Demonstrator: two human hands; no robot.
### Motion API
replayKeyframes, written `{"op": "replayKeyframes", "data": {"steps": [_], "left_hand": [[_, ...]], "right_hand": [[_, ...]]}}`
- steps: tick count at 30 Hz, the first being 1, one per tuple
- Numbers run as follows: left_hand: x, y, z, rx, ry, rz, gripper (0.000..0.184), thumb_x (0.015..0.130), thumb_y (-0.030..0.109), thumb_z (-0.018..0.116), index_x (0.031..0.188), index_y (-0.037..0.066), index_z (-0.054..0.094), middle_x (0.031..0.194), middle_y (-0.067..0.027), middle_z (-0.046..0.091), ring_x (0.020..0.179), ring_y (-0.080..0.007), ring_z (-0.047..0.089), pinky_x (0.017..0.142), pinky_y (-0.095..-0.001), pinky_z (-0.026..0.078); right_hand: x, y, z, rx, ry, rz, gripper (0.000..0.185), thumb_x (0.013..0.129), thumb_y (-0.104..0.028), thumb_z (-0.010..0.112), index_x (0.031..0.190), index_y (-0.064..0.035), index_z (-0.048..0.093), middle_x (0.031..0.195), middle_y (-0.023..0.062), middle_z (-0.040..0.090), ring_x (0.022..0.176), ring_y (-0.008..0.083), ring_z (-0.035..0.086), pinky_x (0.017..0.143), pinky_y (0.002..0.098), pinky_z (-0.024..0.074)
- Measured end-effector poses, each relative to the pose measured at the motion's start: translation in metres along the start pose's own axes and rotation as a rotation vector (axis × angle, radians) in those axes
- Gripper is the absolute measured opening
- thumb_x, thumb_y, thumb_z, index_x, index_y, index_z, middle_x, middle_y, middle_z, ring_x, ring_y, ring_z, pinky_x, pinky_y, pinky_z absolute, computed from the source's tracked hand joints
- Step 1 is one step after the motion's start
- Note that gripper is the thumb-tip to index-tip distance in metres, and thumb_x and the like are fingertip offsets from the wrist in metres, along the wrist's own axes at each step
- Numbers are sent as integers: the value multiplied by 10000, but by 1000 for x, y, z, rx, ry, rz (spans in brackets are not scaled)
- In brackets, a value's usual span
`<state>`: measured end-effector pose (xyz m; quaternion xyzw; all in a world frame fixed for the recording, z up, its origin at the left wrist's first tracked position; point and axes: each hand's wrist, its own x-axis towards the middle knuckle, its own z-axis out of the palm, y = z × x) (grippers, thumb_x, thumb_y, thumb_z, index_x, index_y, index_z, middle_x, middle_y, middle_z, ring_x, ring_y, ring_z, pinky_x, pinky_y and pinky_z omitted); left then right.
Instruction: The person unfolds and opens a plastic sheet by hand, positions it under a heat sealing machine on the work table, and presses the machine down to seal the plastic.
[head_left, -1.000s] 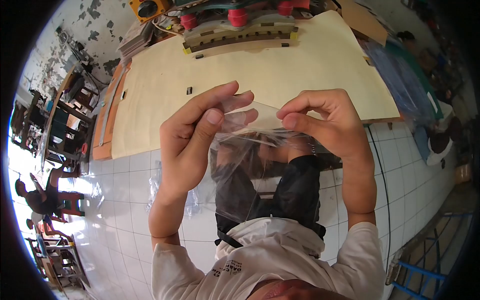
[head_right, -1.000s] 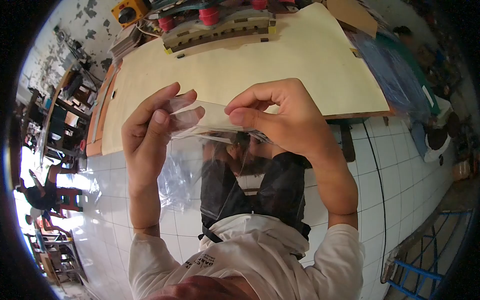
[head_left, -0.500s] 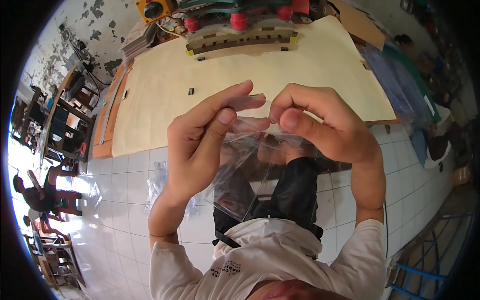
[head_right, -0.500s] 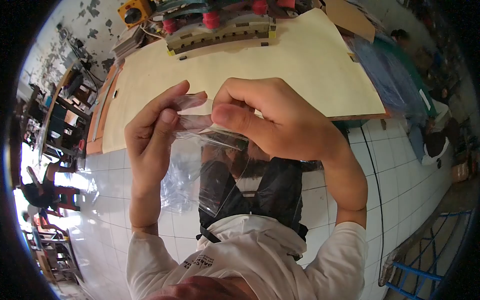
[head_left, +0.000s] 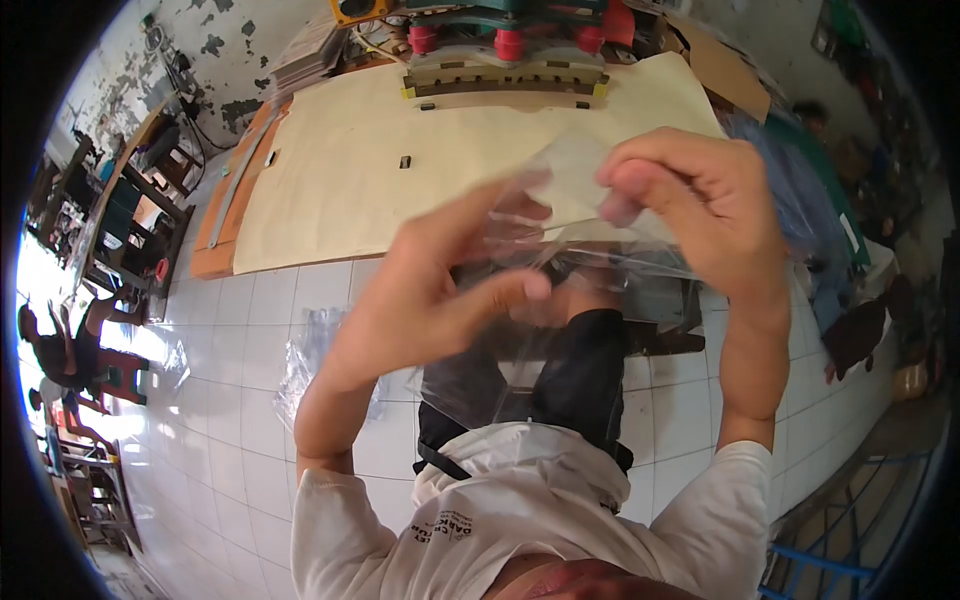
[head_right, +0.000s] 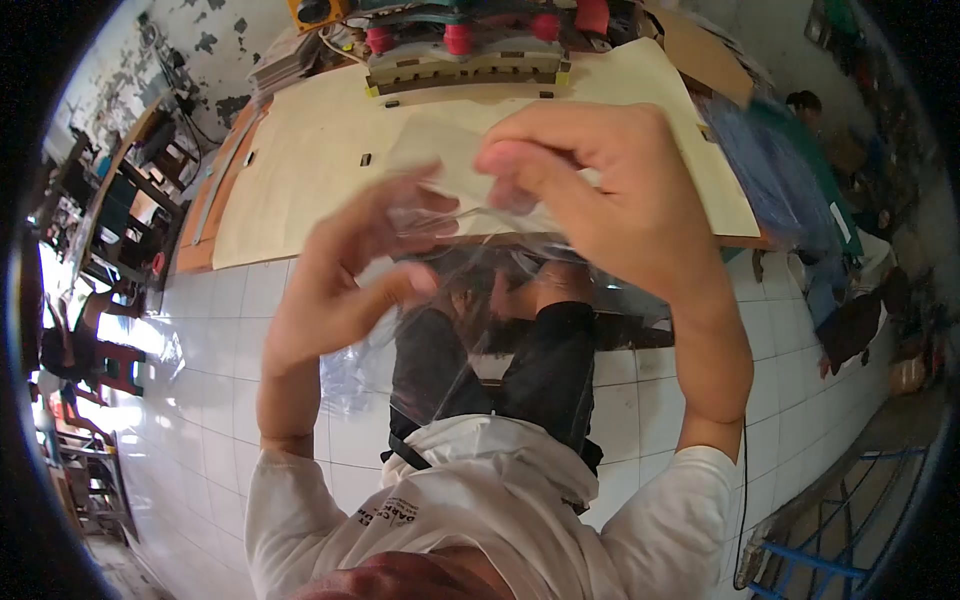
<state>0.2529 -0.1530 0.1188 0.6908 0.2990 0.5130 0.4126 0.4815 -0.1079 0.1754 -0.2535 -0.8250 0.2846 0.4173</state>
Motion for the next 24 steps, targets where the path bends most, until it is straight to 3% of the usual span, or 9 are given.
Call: {"op": "replayKeyframes", "data": {"steps": [3,5,9,15,17,19,21,23,24], "left_hand": [[-21,7,-3,205,-193,-129,506,844,110,736,1303,-24,570,1249,-149,641,1162,-209,600,997,-354,455],[-33,9,2,263,-208,-193,449,844,115,735,1253,-24,609,1187,-141,679,1100,-173,628,967,-318,464],[-37,20,9,199,-180,-193,248,886,115,679,1095,-17,702,974,-115,742,831,-129,678,746,-257,517],[-28,31,1,215,-187,-6,133,895,55,640,955,-32,719,749,-87,718,613,-102,634,574,-238,489],[-23,27,-3,222,-216,0,124,888,55,651,939,-35,720,746,-89,722,624,-122,657,583,-244,499],[-16,21,-9,223,-308,92,125,882,68,666,926,-35,722,757,-94,728,643,-137,672,609,-263,515],[-8,18,-16,201,-391,3,123,877,76,676,919,-26,729,866,-133,738,772,-189,701,715,-304,534],[5,-1,-20,33,-598,113,180,840,109,718,962,-23,727,1041,-173,717,993,-264,678,876,-348,509],[15,-12,-29,55,-756,124,533,783,116,755,1270,-28,593,1350,-222,556,1287,-335,504,1051,-417,396]], "right_hand": [[-7,-19,-19,-79,57,-62,170,965,-79,580,930,57,677,784,61,677,692,80,618,649,226,505],[-11,-33,-31,-211,151,-131,199,985,-130,560,956,41,658,744,48,636,638,88,581,624,226,466],[-15,-50,-56,-348,229,-297,202,994,-159,562,992,24,648,715,28,604,613,82,554,603,223,445],[-24,-57,-75,-486,315,-439,205,998,-178,565,1004,9,646,747,48,617,581,73,522,522,190,396],[-18,-43,-80,-599,365,-709,151,980,-122,585,967,4,667,747,24,639,588,59,549,519,190,432],[-18,-35,-80,-608,379,-718,117,958,-100,611,955,0,670,751,25,650,578,68,560,520,208,444],[-12,-29,-74,-531,327,-648,71,926,-68,638,937,-9,676,741,23,660,570,78,572,527,218,455],[-4,-17,-66,-493,322,-618,55,914,-55,641,932,-19,679,741,25,667,569,91,582,535,225,463],[1,-13,-60,-442,308,-598,48,902,-42,644,927,-29,682,742,28,673,568,104,592,542,231,471]]}}
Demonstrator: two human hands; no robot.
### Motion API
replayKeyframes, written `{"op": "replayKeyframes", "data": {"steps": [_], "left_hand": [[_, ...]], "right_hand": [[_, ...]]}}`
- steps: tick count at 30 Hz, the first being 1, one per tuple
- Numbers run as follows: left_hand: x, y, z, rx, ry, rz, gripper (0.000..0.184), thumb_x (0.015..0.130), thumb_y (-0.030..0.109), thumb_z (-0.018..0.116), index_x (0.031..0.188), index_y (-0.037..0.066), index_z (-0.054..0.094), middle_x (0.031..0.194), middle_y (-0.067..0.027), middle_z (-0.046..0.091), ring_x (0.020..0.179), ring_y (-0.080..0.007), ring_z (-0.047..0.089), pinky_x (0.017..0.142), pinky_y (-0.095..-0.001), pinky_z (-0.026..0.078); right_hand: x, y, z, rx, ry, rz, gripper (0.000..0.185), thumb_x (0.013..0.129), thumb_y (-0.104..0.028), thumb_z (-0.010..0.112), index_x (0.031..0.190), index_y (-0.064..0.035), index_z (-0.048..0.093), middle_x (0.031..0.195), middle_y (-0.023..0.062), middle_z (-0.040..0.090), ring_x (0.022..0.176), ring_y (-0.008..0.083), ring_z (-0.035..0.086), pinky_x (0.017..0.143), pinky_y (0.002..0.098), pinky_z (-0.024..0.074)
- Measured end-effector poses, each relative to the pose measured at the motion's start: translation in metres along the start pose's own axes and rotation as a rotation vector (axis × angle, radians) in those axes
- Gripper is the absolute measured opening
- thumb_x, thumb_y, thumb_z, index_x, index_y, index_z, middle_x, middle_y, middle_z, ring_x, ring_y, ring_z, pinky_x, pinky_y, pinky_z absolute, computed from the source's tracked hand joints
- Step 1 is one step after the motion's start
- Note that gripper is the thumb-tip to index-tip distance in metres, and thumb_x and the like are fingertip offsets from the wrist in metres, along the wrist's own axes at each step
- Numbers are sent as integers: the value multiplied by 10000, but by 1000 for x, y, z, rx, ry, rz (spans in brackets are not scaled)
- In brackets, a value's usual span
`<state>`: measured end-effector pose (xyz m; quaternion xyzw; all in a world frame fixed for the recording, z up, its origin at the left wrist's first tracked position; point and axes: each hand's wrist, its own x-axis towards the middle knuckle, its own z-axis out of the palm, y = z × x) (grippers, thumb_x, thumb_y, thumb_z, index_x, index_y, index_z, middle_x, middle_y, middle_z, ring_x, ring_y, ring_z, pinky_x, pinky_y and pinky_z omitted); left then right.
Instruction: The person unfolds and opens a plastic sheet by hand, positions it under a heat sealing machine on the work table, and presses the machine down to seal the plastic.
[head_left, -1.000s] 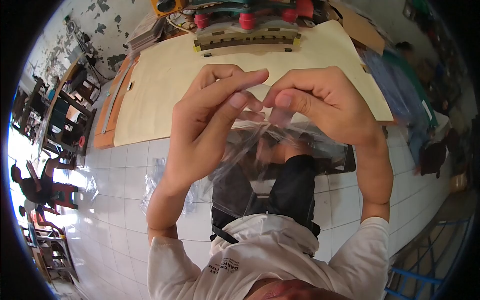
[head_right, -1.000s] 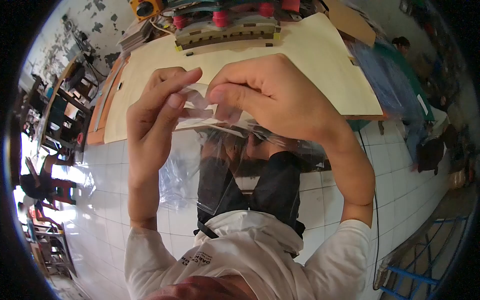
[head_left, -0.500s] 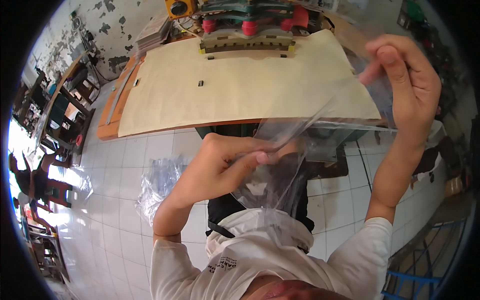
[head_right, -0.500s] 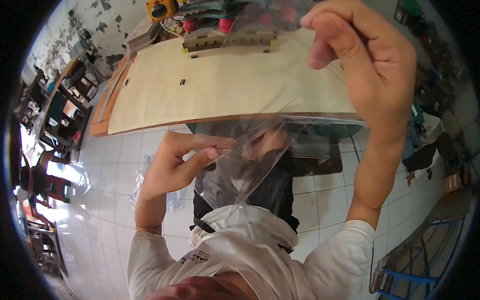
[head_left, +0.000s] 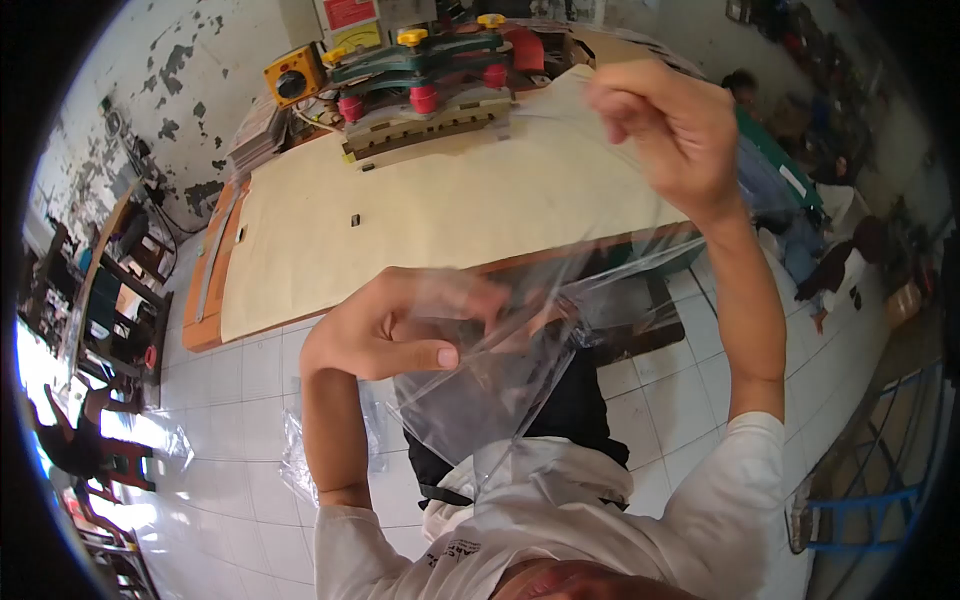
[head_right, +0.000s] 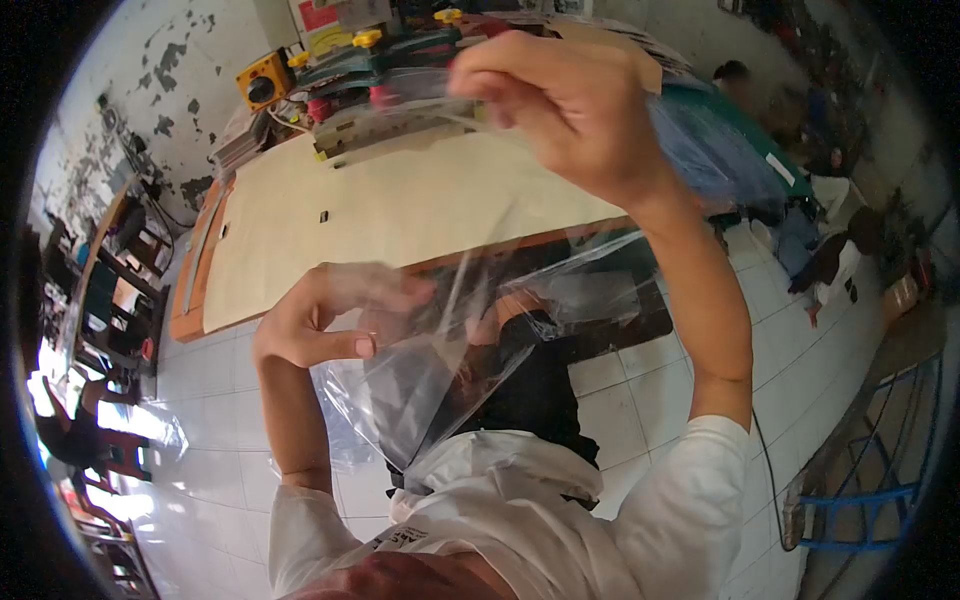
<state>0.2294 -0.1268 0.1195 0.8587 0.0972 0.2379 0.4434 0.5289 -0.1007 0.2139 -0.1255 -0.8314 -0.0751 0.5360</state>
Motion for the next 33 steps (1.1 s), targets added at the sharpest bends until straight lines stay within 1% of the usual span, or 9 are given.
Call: {"op": "replayKeyframes", "data": {"steps": [1,3,4,5,7,10,15,25,33], "left_hand": [[7,-7,4,-4,-14,-8,533,783,116,755,1270,-28,593,1350,-222,556,1287,-335,504,1051,-417,396],[25,-18,17,-620,109,99,945,725,95,763,1511,-17,251,1533,-227,327,1434,-349,294,1145,-460,254],[31,-23,9,-593,14,96,1051,737,52,694,1545,-11,26,1595,-230,157,1481,-369,152,1176,-486,146],[34,-33,6,-593,9,86,1051,737,52,694,1545,-11,26,1595,-230,157,1481,-369,152,1176,-486,146],[42,-52,3,-905,-320,208,983,669,-12,594,1529,-46,120,1557,-320,178,1466,-419,182,1167,-512,138],[28,-66,-5,-966,-281,62,870,751,21,586,1507,-78,166,1527,-316,262,1444,-428,244,1172,-504,145],[-12,-60,-6,-518,31,56,686,776,144,718,1370,-89,465,1341,-225,564,1340,-353,451,1133,-441,280],[-29,-53,83,-563,1057,-336,295,845,137,696,1085,-20,626,1221,-186,637,1237,-269,533,1086,-401,336],[-23,-57,66,-515,1143,-122,125,900,15,648,1011,-43,647,1003,-121,685,952,-160,635,832,-292,506]], "right_hand": [[1,0,7,-3,10,13,48,902,-42,644,927,-29,682,742,28,673,568,104,592,542,231,471],[4,2,20,41,-65,0,57,887,-30,645,929,-41,682,749,38,676,572,126,604,554,237,484],[4,5,27,43,-57,11,57,887,-30,645,929,-41,682,749,38,676,572,126,604,554,237,484],[4,10,33,70,-62,-33,75,893,8,611,933,-8,672,772,41,670,577,109,574,548,228,470],[3,20,38,95,-62,-80,95,898,45,578,936,25,662,796,45,665,582,92,543,541,219,455],[-1,33,38,112,-60,-7,47,889,-52,647,919,-37,679,714,37,654,598,129,614,581,240,481],[-23,58,3,-39,-23,218,135,971,-75,570,951,16,668,771,12,634,582,67,501,528,209,409],[-65,43,8,-61,55,707,196,988,-155,587,976,15,684,671,-26,538,537,18,391,488,196,288],[-97,43,9,29,272,869,224,995,-195,578,977,13,660,657,-20,522,430,-8,316,378,178,200]]}}
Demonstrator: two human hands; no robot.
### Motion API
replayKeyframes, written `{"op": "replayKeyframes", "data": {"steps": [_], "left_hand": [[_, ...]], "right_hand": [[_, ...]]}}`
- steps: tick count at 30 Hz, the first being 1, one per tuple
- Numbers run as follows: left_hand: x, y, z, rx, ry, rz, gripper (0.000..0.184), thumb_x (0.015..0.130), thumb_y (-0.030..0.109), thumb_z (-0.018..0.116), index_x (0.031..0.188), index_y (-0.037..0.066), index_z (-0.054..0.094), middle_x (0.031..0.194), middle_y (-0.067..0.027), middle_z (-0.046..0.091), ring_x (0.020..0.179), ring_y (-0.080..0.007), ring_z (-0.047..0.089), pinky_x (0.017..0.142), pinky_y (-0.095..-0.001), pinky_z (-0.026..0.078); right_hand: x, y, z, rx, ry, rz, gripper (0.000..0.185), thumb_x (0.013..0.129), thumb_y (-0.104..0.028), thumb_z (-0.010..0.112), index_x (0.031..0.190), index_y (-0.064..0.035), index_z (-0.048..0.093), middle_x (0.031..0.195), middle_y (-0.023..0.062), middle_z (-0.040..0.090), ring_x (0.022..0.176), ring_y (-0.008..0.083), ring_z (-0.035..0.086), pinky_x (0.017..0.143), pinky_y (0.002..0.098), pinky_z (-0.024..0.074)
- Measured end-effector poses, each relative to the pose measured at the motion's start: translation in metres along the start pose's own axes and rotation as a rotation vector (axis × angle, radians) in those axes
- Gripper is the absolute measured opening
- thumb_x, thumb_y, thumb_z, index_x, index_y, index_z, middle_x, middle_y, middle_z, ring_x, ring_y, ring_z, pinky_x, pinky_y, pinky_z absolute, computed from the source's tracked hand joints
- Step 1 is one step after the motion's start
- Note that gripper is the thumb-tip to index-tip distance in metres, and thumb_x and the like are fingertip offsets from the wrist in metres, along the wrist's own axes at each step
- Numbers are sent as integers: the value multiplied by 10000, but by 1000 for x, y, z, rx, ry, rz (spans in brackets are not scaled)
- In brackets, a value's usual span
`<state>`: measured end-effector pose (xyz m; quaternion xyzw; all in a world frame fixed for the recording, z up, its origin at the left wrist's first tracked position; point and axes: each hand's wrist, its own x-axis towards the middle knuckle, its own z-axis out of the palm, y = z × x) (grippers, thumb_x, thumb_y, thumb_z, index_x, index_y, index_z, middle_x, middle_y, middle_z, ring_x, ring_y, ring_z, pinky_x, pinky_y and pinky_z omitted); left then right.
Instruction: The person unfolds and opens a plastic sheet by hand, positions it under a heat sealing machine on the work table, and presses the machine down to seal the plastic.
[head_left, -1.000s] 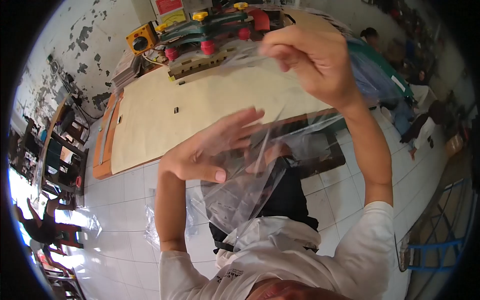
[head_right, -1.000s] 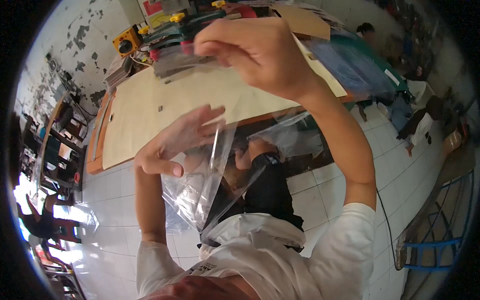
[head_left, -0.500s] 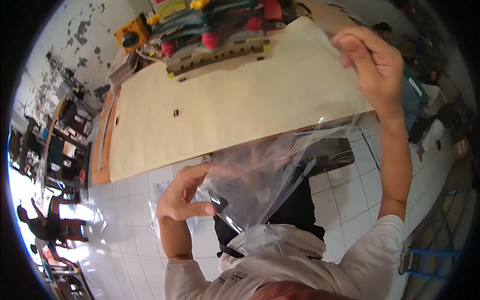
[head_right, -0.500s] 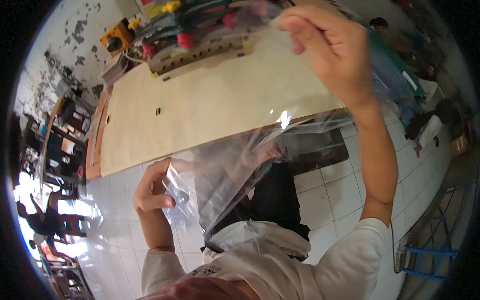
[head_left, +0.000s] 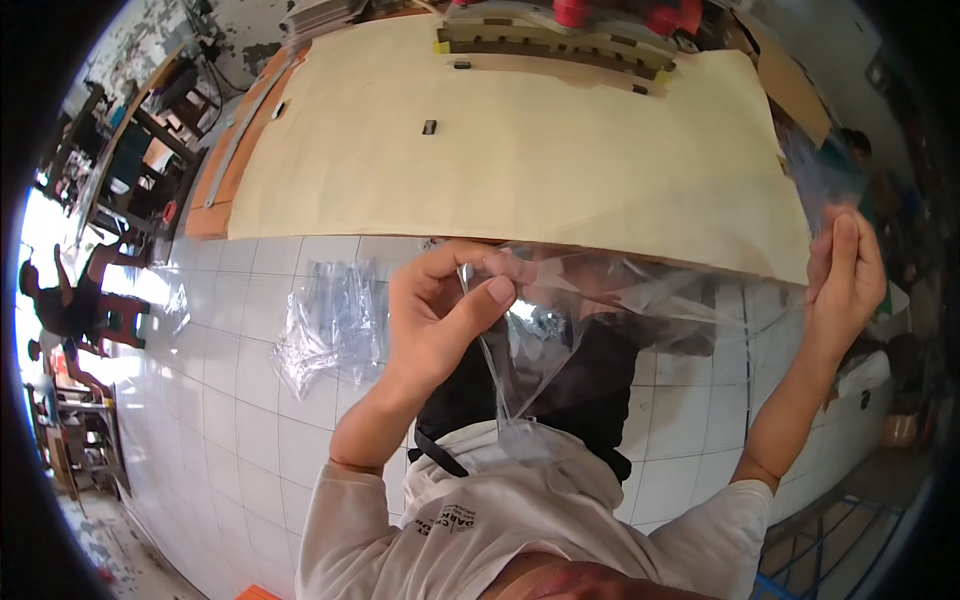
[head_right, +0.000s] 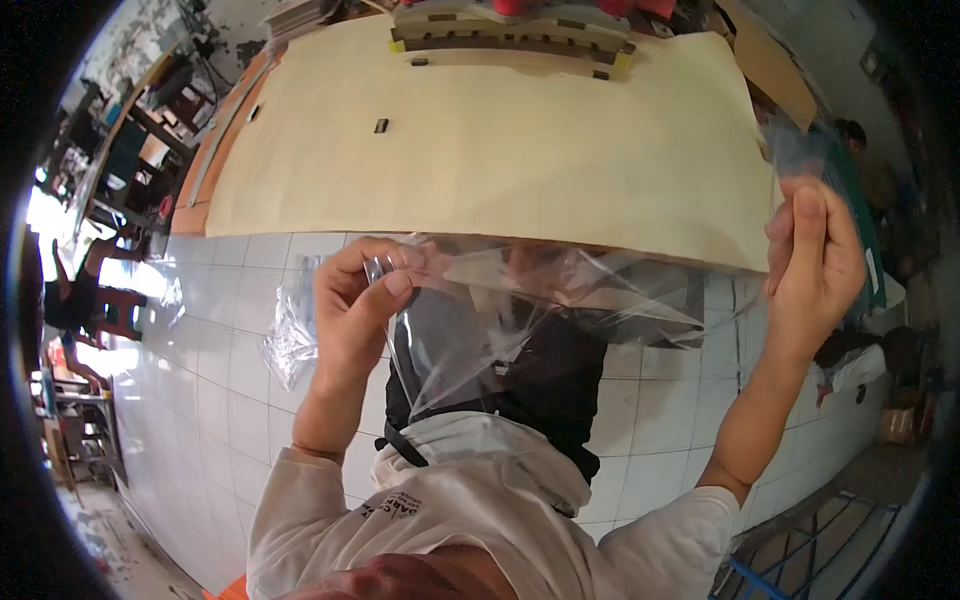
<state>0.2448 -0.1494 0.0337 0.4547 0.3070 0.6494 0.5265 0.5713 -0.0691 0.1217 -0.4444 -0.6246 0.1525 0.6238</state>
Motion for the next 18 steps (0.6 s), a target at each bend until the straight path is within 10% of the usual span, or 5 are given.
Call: {"op": "replayKeyframes", "data": {"steps": [18], "left_hand": [[-3,19,-25,220,7,-64,279,889,35,658,1136,-69,580,1148,-158,638,1072,-192,618,908,-311,486]], "right_hand": [[-68,44,30,116,176,118,269,1023,-213,506,968,29,610,610,-11,465,415,18,281,366,197,194]]}}
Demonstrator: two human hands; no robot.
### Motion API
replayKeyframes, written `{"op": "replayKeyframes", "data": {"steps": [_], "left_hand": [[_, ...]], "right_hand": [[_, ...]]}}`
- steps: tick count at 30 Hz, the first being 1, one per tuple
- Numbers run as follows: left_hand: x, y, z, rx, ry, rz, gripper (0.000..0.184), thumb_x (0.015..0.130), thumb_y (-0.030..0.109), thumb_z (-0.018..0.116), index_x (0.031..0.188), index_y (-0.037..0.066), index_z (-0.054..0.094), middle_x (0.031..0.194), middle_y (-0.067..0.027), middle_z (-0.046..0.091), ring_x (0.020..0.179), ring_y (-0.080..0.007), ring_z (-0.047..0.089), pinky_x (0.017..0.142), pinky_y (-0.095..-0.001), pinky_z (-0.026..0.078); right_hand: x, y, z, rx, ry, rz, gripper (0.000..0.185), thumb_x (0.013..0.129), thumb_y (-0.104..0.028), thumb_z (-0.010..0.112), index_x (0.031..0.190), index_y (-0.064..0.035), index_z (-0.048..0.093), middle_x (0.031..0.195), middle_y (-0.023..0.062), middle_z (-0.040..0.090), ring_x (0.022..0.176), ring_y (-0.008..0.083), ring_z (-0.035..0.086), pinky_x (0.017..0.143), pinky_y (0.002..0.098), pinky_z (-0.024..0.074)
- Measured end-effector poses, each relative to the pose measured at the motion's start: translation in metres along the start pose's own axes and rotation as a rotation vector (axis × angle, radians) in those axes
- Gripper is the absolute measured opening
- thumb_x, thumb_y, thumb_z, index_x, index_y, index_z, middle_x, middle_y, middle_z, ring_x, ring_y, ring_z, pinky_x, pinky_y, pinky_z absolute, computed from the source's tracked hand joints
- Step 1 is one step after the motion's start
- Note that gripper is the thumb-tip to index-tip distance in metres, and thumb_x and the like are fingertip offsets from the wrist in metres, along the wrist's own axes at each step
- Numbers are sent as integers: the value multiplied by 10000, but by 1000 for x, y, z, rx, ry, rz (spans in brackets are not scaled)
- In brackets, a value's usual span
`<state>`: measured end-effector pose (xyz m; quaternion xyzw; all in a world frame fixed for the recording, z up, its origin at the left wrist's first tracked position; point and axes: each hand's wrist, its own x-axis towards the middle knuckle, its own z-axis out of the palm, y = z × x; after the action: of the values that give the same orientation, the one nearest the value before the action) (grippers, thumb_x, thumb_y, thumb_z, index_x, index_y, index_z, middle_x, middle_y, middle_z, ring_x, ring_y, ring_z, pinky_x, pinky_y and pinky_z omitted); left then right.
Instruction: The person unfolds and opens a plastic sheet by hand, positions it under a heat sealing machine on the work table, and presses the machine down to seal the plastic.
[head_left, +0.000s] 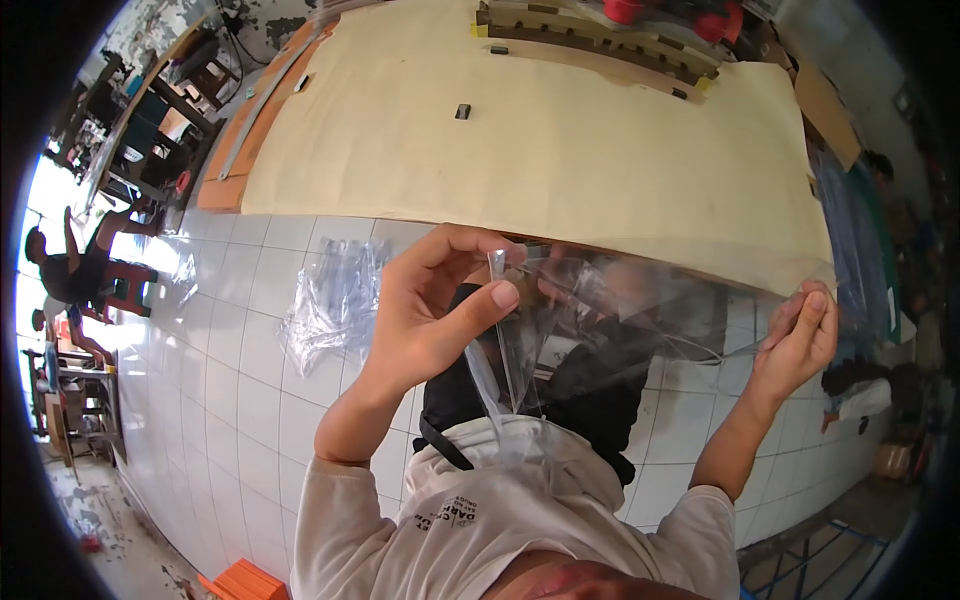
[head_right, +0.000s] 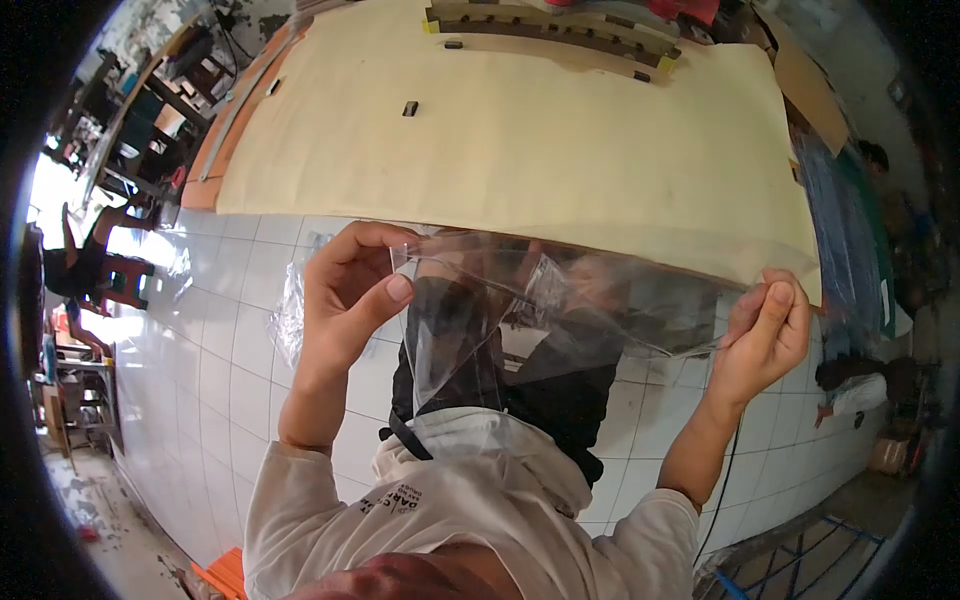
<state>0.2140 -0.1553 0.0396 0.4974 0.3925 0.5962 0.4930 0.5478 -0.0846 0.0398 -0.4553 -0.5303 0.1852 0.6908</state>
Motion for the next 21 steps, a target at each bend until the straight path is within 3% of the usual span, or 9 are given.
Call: {"op": "replayKeyframes", "data": {"steps": [6,11,21], "left_hand": [[8,-7,-13,-103,-150,102,279,877,19,671,1126,-77,591,1141,-180,635,1075,-207,625,933,-331,487],[20,-19,-25,-35,-289,288,167,873,2,674,1028,-61,675,1048,-169,676,1040,-233,648,917,-329,494],[31,-27,-29,133,-214,386,106,846,3,708,945,-33,717,930,-151,717,943,-244,702,818,-309,554]], "right_hand": [[-1,4,-1,46,11,22,271,1024,-223,509,966,25,604,634,-12,467,422,7,273,367,189,193],[-1,7,-4,77,-21,54,270,1024,-226,514,962,21,603,650,-8,471,418,6,268,371,189,187],[1,7,-9,132,-27,62,269,1025,-227,511,965,22,594,648,-8,468,409,14,267,371,190,191]]}}
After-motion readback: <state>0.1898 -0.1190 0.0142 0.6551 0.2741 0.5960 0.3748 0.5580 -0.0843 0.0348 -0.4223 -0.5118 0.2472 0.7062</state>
